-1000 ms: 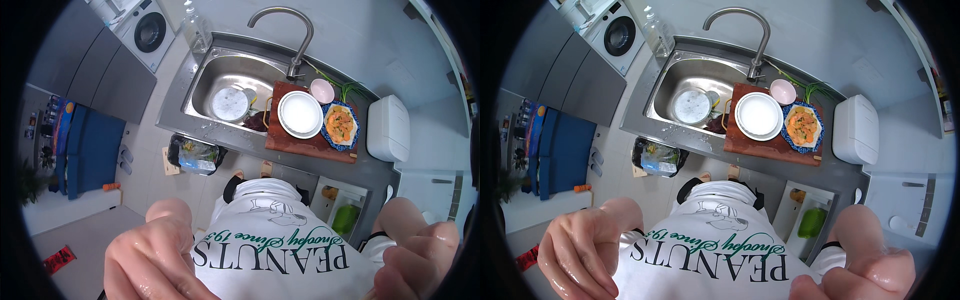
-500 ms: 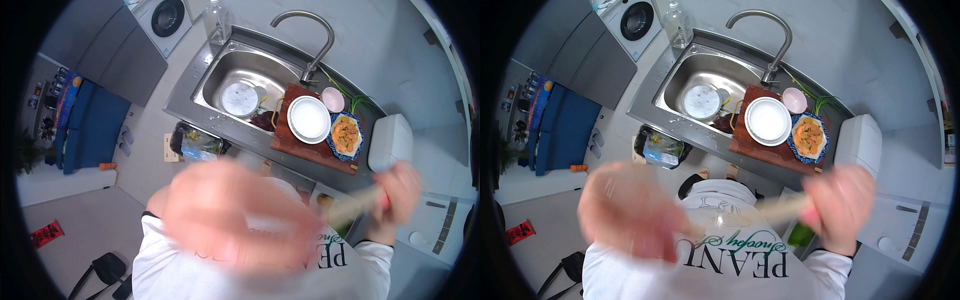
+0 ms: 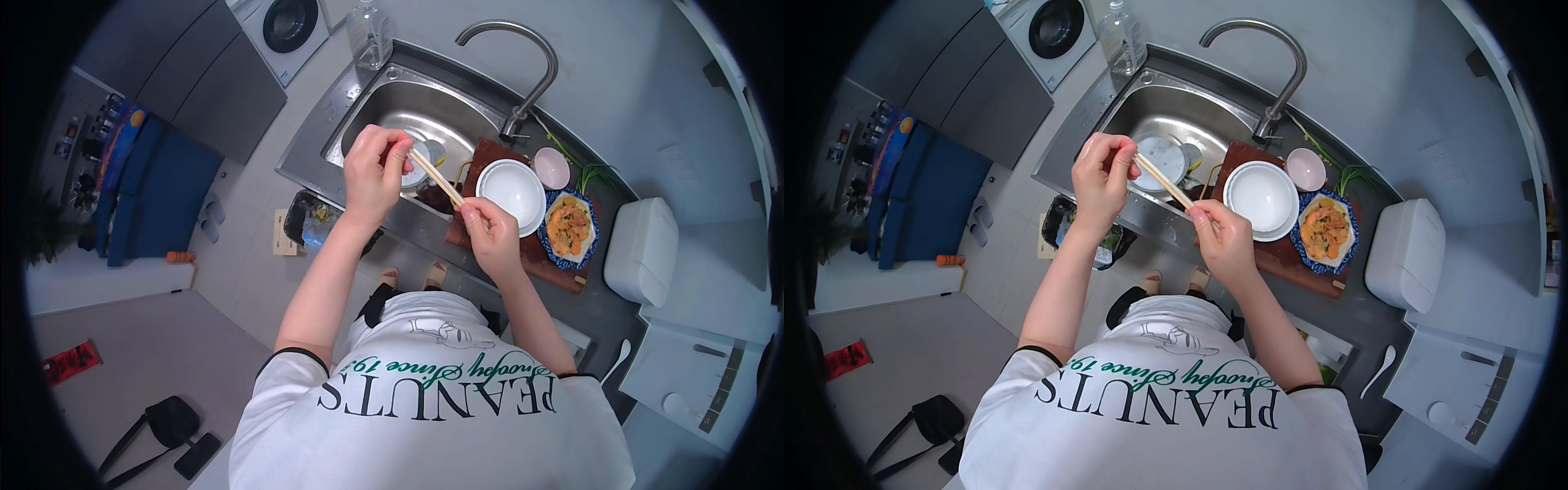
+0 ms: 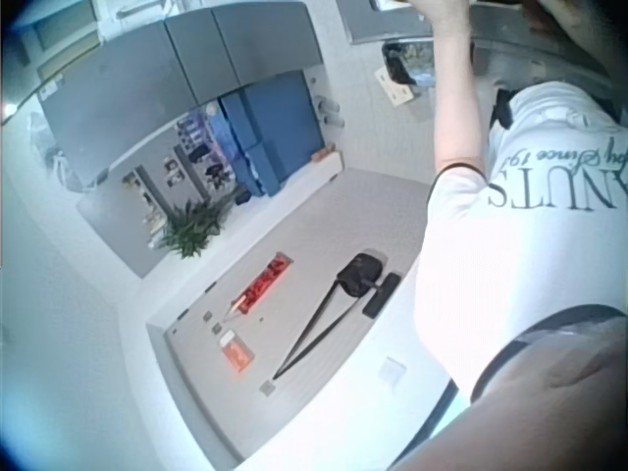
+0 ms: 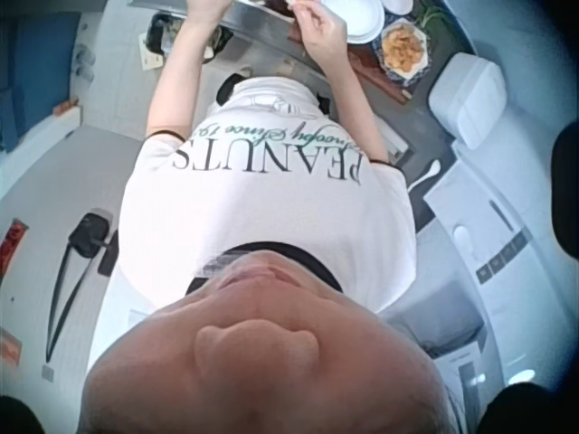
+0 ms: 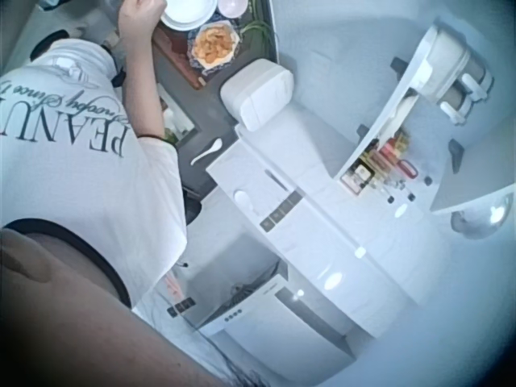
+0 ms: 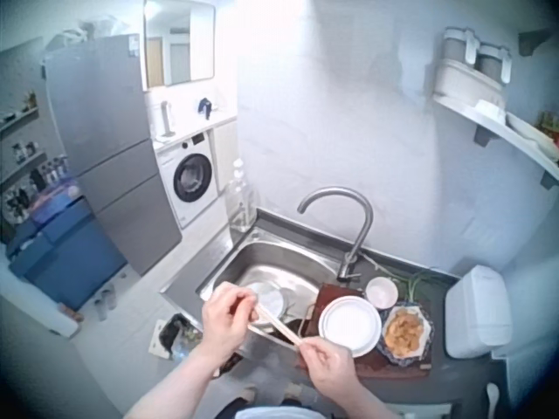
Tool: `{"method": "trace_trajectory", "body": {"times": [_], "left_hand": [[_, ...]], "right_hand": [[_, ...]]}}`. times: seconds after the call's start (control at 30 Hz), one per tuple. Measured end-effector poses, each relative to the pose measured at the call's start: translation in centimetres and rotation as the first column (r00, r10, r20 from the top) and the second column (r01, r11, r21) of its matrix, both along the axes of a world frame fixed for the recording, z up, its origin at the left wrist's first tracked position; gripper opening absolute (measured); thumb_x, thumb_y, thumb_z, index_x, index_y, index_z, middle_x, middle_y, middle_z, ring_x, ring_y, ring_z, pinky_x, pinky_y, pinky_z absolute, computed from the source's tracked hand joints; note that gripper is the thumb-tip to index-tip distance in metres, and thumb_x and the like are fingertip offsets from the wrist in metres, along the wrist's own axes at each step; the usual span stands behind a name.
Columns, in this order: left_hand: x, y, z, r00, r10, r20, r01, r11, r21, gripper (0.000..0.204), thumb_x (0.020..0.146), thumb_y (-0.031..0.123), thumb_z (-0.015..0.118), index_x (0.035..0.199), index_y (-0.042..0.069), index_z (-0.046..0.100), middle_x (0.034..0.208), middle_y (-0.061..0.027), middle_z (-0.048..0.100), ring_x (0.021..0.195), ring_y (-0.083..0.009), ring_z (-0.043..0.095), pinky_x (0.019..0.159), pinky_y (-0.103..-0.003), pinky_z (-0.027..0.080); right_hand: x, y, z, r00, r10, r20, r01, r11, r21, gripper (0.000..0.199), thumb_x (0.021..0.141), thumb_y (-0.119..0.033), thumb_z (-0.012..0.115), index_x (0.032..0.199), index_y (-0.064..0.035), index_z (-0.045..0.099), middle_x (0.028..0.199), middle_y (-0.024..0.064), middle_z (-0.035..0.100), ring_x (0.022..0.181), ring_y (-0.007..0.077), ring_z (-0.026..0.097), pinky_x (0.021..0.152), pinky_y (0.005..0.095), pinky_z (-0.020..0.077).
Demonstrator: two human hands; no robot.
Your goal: The person washes several bowls and a plate with a yellow sponge in a kitchen sink, rinses them under running water, and places them on a wooden board. They then retrieve chopsticks from a drawer and use them to transfer food from a plate into a small bowl.
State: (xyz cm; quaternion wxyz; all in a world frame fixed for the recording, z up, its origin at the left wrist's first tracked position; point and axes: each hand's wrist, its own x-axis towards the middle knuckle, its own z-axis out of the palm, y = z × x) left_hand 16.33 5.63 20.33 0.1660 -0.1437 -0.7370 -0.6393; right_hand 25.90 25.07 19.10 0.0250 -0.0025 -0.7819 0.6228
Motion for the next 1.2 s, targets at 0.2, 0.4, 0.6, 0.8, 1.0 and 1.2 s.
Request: {"method": "trace_trajectory", "body": {"times": [0.2,0.4,0.6,0.8,1.0,1.2], "left_hand": [[0.3,-0.2,-2.1,0.932,-0.263,0.249,0.037,0.753,0.656,0.012,0.102,0.012,0.059,0.099,0.001,0.06,0.084,-0.0037,0.059,0.06,-0.0091,0.058,0.057,-0.024,0.051],[3.6,3.6,-3.7,0.82,-0.457,0.346,0.051,0.66,0.749,0.013,0.102,0.014,0.058,0.095,0.003,0.059,0.077,-0.0019,0.058,0.057,-0.0078,0.054,0.052,-0.024,0.048],[1.8,3.3,-5.7,0.834,-0.347,0.43,0.225,0.924,0.308,0.025,0.102,0.02,0.061,0.116,0.0,0.062,0.095,-0.0035,0.065,0.084,-0.0116,0.064,0.076,-0.026,0.052],[-0.7,3.4,-5.7,0.896,-0.227,0.38,0.185,0.972,0.145,0.025,0.106,0.023,0.047,0.105,0.001,0.06,0.089,-0.0084,0.065,0.086,-0.0204,0.062,0.078,-0.035,0.049],[2.8,2.8,-4.6,0.959,-0.214,0.188,0.25,0.949,-0.194,0.024,0.106,0.024,0.044,0.099,0.003,0.053,0.076,-0.0226,0.061,0.074,-0.0446,0.061,0.064,-0.049,0.047],[5.2,-2.6,-6.6,0.905,-0.23,0.358,0.353,0.874,-0.333,0.028,0.105,0.027,0.047,0.098,0.001,0.056,0.076,-0.0177,0.06,0.073,-0.0362,0.061,0.069,-0.042,0.048]], "right_hand": [[-0.7,-1.3,-2.1,0.996,0.084,-0.006,-0.083,0.969,-0.233,0.019,0.102,-0.012,0.056,0.1,0.003,0.067,0.073,-0.0022,0.055,0.059,0.0027,0.043,0.052,0.0206,0.0344],[-2.1,-1.2,-1.8,0.963,0.111,0.246,0.084,0.743,-0.664,0.022,0.105,-0.019,0.052,0.105,0.0009,0.061,0.068,-0.004,0.048,0.049,0.0023,0.035,0.044,0.0201,0.0248],[-4.5,-0.5,-2.6,0.956,0.049,0.288,0.154,0.753,-0.639,0.02,0.106,-0.019,0.049,0.112,-0.0014,0.055,0.071,0.0001,0.052,0.046,0.0036,0.035,0.041,0.0207,0.0251],[-4.8,-0.9,-4.9,0.989,0.112,0.096,-0.09,0.974,-0.208,0.024,0.102,-0.021,0.058,0.116,-0.0006,0.062,0.091,0.0073,0.065,0.078,0.0148,0.062,0.072,0.026,0.0496],[-7.7,-0.2,-3.5,0.958,0.286,-0.027,-0.282,0.921,-0.269,0.037,0.109,-0.027,0.044,0.113,0.002,0.066,0.116,0.0123,0.064,0.108,0.02,0.059,0.096,0.0309,0.0443],[-8.3,-4.1,-3.4,0.999,0.025,0.021,0.0,0.651,-0.759,0.03,0.108,-0.028,0.043,0.108,-0.0032,0.06,0.119,0.0164,0.062,0.117,0.0291,0.058,0.107,0.0443,0.0437]]}}
